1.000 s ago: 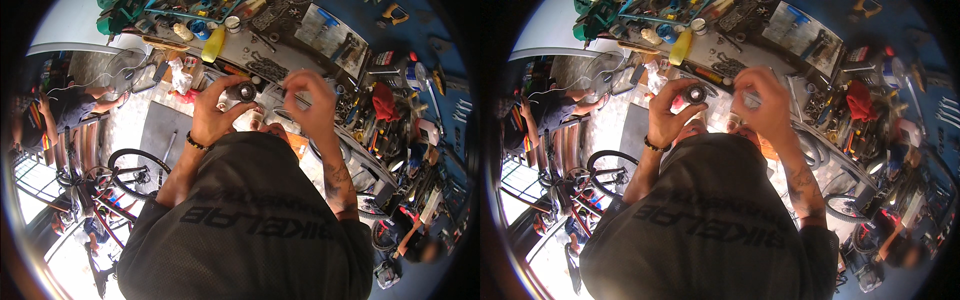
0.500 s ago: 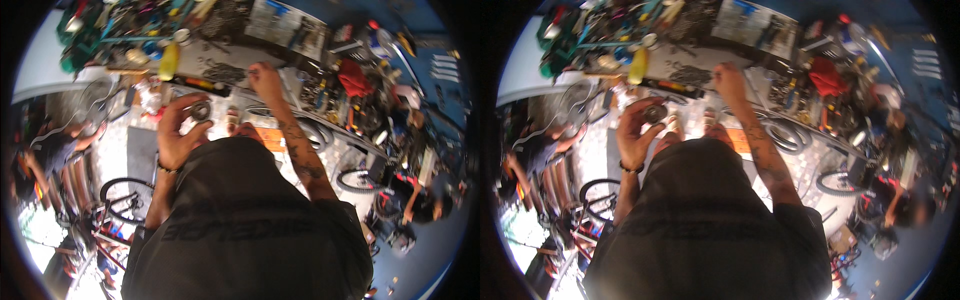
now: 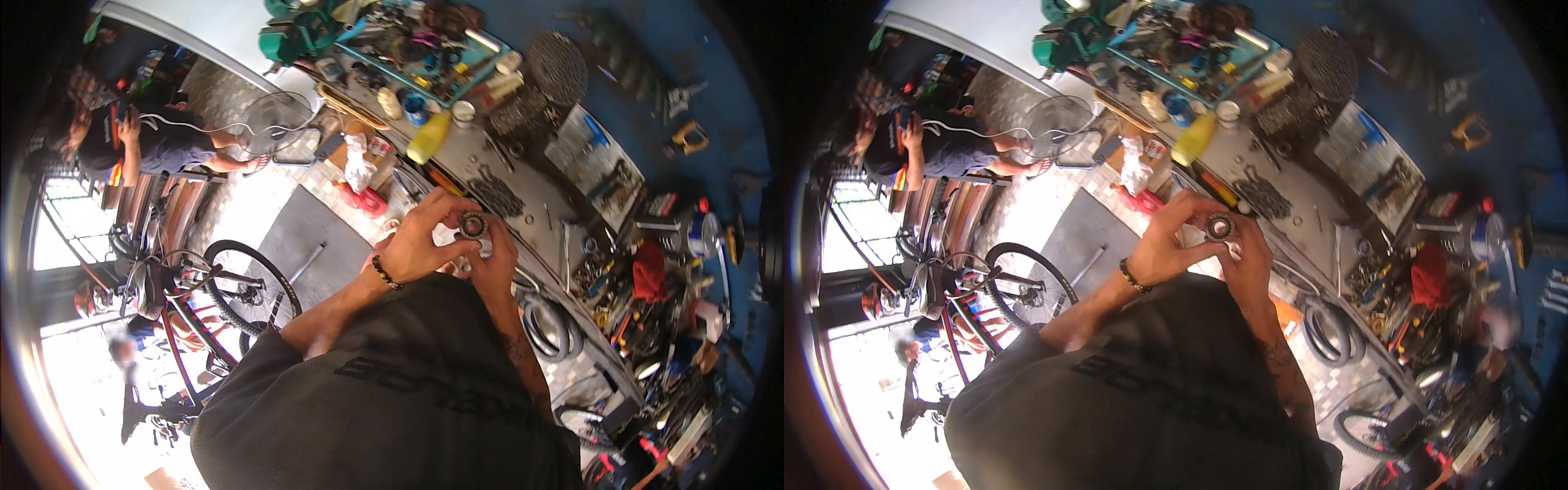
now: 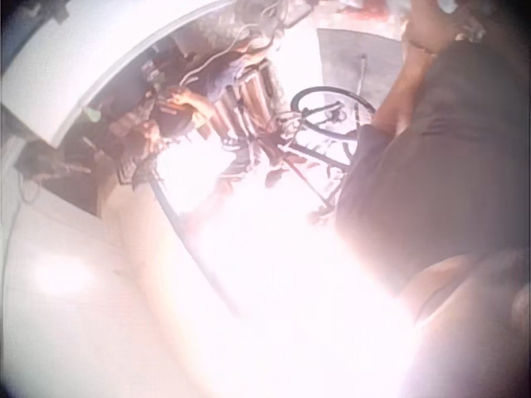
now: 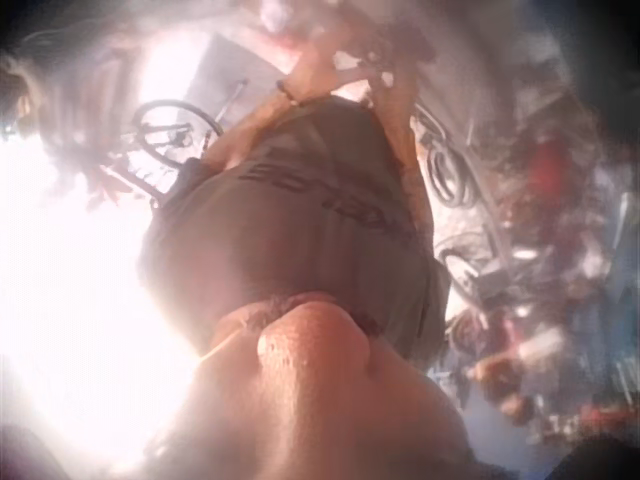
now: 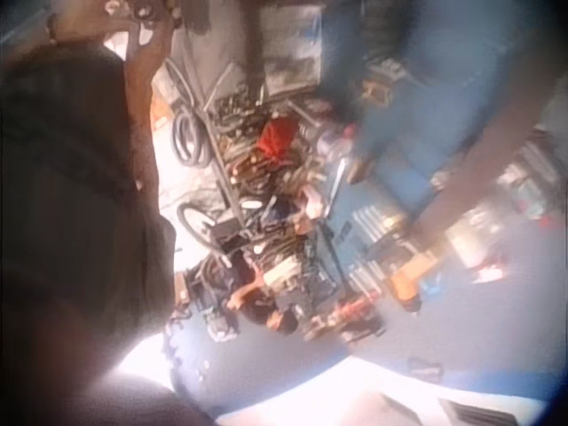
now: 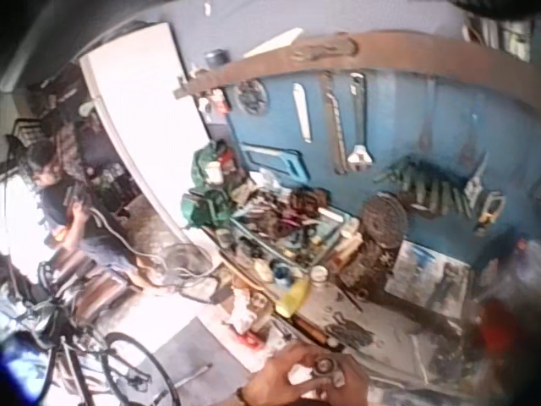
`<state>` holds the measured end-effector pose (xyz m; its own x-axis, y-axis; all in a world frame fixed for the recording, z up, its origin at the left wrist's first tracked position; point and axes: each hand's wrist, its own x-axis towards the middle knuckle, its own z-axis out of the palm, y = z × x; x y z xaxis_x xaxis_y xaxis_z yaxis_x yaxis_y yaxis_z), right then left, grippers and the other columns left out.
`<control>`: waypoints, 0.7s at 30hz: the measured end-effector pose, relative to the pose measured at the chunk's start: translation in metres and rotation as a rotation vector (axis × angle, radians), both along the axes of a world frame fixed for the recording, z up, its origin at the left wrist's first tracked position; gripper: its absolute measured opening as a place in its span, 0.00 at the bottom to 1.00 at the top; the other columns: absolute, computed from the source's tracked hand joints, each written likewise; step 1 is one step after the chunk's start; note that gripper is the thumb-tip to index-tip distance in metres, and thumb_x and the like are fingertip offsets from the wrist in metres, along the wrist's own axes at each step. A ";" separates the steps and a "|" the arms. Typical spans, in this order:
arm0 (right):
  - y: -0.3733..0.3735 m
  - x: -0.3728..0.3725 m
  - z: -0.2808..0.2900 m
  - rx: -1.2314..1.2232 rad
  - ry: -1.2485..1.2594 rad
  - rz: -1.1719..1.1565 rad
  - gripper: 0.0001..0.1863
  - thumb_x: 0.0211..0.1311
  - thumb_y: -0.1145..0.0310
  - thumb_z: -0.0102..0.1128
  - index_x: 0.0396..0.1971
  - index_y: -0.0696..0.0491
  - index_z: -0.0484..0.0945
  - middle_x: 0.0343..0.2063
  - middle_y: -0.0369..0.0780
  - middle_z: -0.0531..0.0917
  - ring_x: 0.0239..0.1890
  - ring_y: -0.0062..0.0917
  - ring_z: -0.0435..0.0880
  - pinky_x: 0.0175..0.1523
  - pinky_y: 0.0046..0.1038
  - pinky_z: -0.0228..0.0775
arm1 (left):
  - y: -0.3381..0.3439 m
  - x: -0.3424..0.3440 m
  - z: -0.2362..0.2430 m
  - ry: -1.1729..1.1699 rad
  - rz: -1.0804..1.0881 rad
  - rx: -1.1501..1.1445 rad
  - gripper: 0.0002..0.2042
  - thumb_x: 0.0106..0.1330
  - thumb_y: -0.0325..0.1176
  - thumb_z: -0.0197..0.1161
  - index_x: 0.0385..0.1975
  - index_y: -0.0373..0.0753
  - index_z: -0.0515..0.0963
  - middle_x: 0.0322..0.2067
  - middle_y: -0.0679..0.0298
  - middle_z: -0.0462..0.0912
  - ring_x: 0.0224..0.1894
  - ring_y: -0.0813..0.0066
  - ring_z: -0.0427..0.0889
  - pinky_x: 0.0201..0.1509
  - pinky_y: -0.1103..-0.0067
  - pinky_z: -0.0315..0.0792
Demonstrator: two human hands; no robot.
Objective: The person works on a bicycle in a workshop, using a hammer and punch to adjust a bearing or hub component. They repeatedly tap the part, inspect it, and place it back on the workbench.
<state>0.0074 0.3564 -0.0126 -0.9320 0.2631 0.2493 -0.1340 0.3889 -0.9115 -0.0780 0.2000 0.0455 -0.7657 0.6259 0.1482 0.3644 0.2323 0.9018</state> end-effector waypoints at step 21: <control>-0.199 -0.272 0.041 -0.702 -0.118 0.310 0.21 0.73 0.61 0.64 0.54 0.63 0.77 0.40 0.42 0.86 0.36 0.21 0.81 0.46 0.26 0.75 | -0.302 -0.226 -0.036 -0.319 0.554 0.207 0.11 0.75 0.31 0.63 0.51 0.32 0.81 0.37 0.63 0.86 0.39 0.80 0.84 0.48 0.80 0.78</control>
<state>-0.2642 0.1577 0.0286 -0.9989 0.0452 0.0149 -0.0288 -0.3242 -0.9455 -0.3041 -0.1024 0.0095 -0.9917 0.1110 -0.0643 -0.0510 0.1192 0.9916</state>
